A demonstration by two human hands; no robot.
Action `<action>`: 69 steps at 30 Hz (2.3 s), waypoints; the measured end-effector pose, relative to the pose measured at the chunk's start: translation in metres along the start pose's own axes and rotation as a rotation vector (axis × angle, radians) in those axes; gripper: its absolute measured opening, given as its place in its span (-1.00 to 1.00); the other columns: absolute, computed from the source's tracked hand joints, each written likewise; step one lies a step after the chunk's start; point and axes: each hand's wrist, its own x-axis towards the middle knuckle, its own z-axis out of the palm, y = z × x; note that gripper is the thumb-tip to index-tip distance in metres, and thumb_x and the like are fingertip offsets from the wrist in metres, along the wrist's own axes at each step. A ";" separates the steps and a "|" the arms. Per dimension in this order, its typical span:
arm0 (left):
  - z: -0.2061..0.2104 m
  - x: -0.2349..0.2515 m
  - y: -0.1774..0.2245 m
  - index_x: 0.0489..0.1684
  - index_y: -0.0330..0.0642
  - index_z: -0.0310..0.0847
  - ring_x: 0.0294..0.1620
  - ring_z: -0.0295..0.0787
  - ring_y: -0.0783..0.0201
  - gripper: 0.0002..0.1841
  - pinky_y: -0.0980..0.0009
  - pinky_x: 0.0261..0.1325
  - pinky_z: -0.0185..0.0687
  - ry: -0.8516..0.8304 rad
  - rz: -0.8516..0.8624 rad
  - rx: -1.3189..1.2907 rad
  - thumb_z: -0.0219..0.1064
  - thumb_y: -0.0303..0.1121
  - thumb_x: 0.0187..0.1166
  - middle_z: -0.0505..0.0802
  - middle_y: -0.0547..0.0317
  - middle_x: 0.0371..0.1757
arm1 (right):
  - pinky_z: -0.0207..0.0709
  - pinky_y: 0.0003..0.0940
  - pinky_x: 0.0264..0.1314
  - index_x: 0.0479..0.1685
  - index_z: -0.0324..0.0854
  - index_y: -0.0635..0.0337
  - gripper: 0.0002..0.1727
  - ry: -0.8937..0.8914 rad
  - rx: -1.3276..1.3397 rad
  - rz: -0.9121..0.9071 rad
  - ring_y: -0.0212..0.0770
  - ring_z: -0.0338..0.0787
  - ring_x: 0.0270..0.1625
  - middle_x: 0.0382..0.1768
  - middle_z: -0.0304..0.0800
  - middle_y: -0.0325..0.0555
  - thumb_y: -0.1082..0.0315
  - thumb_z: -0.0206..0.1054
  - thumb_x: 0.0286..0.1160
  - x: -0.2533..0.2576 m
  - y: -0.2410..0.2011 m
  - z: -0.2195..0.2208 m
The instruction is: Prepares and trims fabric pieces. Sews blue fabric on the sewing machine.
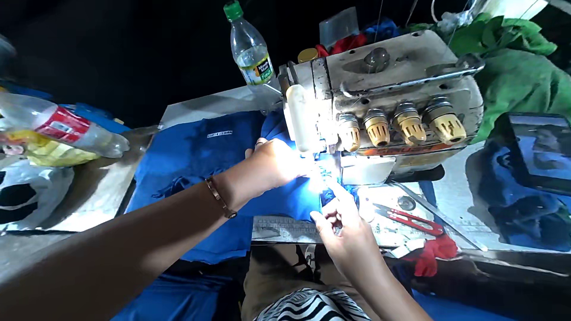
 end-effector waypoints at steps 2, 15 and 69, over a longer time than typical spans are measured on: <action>0.000 0.000 0.001 -0.50 -0.19 0.76 -0.16 0.68 0.13 -0.65 -0.04 0.03 0.46 -0.004 0.018 0.047 0.50 -0.08 0.53 0.79 0.08 -0.37 | 0.59 -0.58 -0.40 0.62 0.41 0.19 -0.37 -0.015 0.005 0.015 -0.49 0.64 -0.47 -0.35 0.70 -0.33 0.20 0.28 0.53 0.000 -0.001 -0.001; -0.004 0.001 0.000 -0.47 -0.23 0.69 -0.35 0.57 0.35 -0.72 0.27 -0.20 0.44 0.071 0.040 -0.078 0.47 -0.24 0.57 0.70 0.18 -0.45 | 0.62 -0.55 -0.40 0.67 0.36 0.14 -0.33 -0.024 0.034 0.039 -0.51 0.65 -0.47 -0.37 0.69 -0.37 0.21 0.30 0.51 0.000 0.000 -0.003; 0.056 -0.022 -0.046 0.02 -0.04 0.86 0.27 0.64 0.03 -0.80 -0.04 0.29 0.46 0.588 0.419 0.087 0.36 -0.28 0.62 0.82 0.15 0.07 | 0.60 -0.67 -0.38 0.30 0.52 0.13 -0.54 -0.021 0.219 0.210 -0.61 0.67 -0.44 -0.38 0.72 -0.43 0.19 0.42 0.44 -0.001 -0.001 0.000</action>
